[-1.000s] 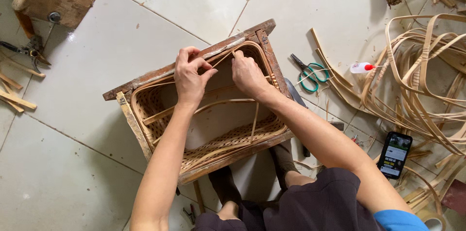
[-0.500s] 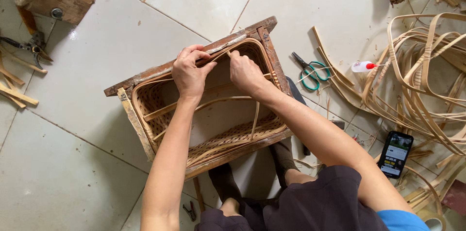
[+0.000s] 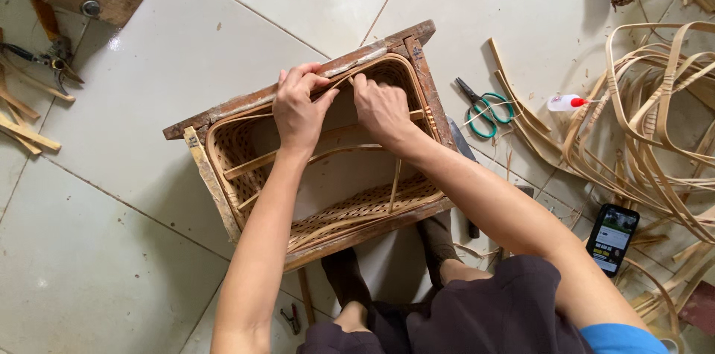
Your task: The person weaves a basket by fitting a pre-woven body into a wooden mold, then securing the rim with thin strips. They use scissors to trim excess material and a hammer to tap the strips into place.
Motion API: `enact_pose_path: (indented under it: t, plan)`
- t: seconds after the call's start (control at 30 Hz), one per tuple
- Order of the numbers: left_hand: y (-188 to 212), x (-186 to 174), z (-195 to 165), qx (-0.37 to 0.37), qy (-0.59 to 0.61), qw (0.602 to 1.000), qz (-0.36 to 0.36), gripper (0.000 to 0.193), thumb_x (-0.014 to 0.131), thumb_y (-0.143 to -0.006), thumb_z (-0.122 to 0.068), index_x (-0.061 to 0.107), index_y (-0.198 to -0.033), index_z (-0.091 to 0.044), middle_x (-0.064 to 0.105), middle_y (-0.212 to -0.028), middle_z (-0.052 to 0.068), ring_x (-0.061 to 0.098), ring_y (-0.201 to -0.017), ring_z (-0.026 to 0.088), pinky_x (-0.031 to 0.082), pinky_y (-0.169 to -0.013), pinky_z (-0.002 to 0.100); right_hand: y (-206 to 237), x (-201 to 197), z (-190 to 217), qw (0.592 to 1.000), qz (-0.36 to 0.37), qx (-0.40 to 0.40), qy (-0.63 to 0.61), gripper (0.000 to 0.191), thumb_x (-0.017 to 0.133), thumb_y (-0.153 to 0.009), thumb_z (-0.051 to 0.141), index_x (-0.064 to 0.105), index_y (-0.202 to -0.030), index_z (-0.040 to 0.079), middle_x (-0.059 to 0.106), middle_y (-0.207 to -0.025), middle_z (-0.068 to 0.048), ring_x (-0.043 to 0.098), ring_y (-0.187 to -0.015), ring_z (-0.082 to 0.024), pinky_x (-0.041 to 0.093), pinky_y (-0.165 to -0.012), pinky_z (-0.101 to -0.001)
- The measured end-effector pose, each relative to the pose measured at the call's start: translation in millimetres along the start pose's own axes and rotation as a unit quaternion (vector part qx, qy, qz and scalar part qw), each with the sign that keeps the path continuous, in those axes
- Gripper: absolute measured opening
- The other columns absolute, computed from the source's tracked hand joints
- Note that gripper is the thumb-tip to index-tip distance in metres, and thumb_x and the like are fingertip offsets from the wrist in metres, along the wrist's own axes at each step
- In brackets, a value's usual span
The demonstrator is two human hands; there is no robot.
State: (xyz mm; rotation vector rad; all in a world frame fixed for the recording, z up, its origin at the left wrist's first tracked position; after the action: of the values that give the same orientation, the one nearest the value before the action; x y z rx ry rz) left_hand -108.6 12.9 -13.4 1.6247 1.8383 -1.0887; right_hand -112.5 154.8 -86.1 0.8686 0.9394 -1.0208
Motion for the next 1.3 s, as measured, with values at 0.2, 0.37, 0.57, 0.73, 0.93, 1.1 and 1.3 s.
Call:
enact_pose_path:
  t: [0.2,0.37,0.57,0.73,0.93,1.1,1.3]
  plan:
    - [114,-23,-51,0.041,0.037,0.994,0.099,0.026,0.067,-0.101,-0.033,0.069,-0.117,-0.012,0.072,-0.120,0.007,0.067,-0.118,0.025,0.031,-0.125,0.064,28,-54,22,0.979,-0.161,-0.111,0.051,0.026,0.061,-0.099,0.026,0.059,-0.111,0.002,0.065,-0.094,-0.014,0.059,-0.081,-0.023,0.050,-0.073,-0.0402]
    - [221,-50,-55,0.011,-0.002,0.984,0.177,0.061,0.086,-0.068,-0.036,0.065,-0.117,-0.004,0.062,-0.111,0.013,0.058,-0.106,0.032,0.049,-0.091,0.049,157,-50,76,0.939,0.003,-0.337,-0.074,0.044,0.066,-0.090,0.029,0.060,-0.125,0.003,0.063,-0.115,-0.014,0.060,-0.098,-0.026,0.046,-0.087,-0.0418]
    - [234,-49,-52,0.058,-0.023,0.988,0.139,0.072,0.088,-0.058,-0.018,0.065,-0.125,-0.008,0.063,-0.113,0.007,0.061,-0.105,0.029,0.051,-0.093,0.044,218,-18,83,0.912,0.069,-0.398,-0.075,0.050,0.062,-0.088,0.018,0.056,-0.134,-0.001,0.063,-0.110,-0.010,0.062,-0.101,-0.023,0.044,-0.100,-0.0402]
    - [241,-53,-54,0.084,-0.024,0.989,0.119,0.069,0.089,-0.058,-0.018,0.068,-0.123,-0.008,0.065,-0.109,0.005,0.062,-0.099,0.028,0.052,-0.090,0.042,215,-12,79,0.909,0.075,-0.404,-0.062,0.045,0.061,-0.091,0.016,0.057,-0.133,0.000,0.063,-0.107,-0.008,0.062,-0.100,-0.022,0.044,-0.100,-0.0397]
    - [246,-50,-48,0.092,-0.028,0.988,0.119,0.064,0.089,-0.059,-0.020,0.070,-0.120,-0.009,0.068,-0.106,0.003,0.063,-0.096,0.026,0.053,-0.087,0.041,216,-18,90,0.904,0.087,-0.411,-0.080,0.037,0.062,-0.092,0.019,0.060,-0.127,0.005,0.064,-0.109,-0.008,0.063,-0.106,-0.023,0.044,-0.101,-0.0408]
    - [249,-51,-48,0.072,-0.037,0.990,0.119,0.061,0.090,-0.059,-0.025,0.070,-0.115,-0.010,0.067,-0.102,0.003,0.062,-0.094,0.026,0.053,-0.083,0.042,162,-69,23,0.927,-0.014,-0.338,-0.163,0.027,0.060,-0.096,0.025,0.065,-0.120,0.015,0.069,-0.119,-0.005,0.066,-0.112,-0.022,0.052,-0.097,-0.0401]
    - [255,-49,-58,0.055,-0.042,0.990,0.120,0.059,0.089,-0.060,-0.027,0.073,-0.113,-0.010,0.067,-0.099,0.006,0.061,-0.089,0.029,0.052,-0.078,0.043,73,-112,-239,0.951,-0.282,0.111,-0.067,0.028,0.073,-0.090,0.010,0.063,-0.115,0.002,0.064,-0.111,-0.019,0.062,-0.106,-0.035,0.052,-0.090,-0.0446]
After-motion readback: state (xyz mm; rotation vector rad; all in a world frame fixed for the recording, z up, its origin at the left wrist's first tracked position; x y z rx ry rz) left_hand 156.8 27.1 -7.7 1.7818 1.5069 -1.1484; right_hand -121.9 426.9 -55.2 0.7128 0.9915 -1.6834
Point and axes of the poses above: each hand's wrist, its own y-axis away from the middle knuckle, its own x-axis out of the palm, z = x × y, the point moved 10 cm from there along -y, towards the middle knuckle
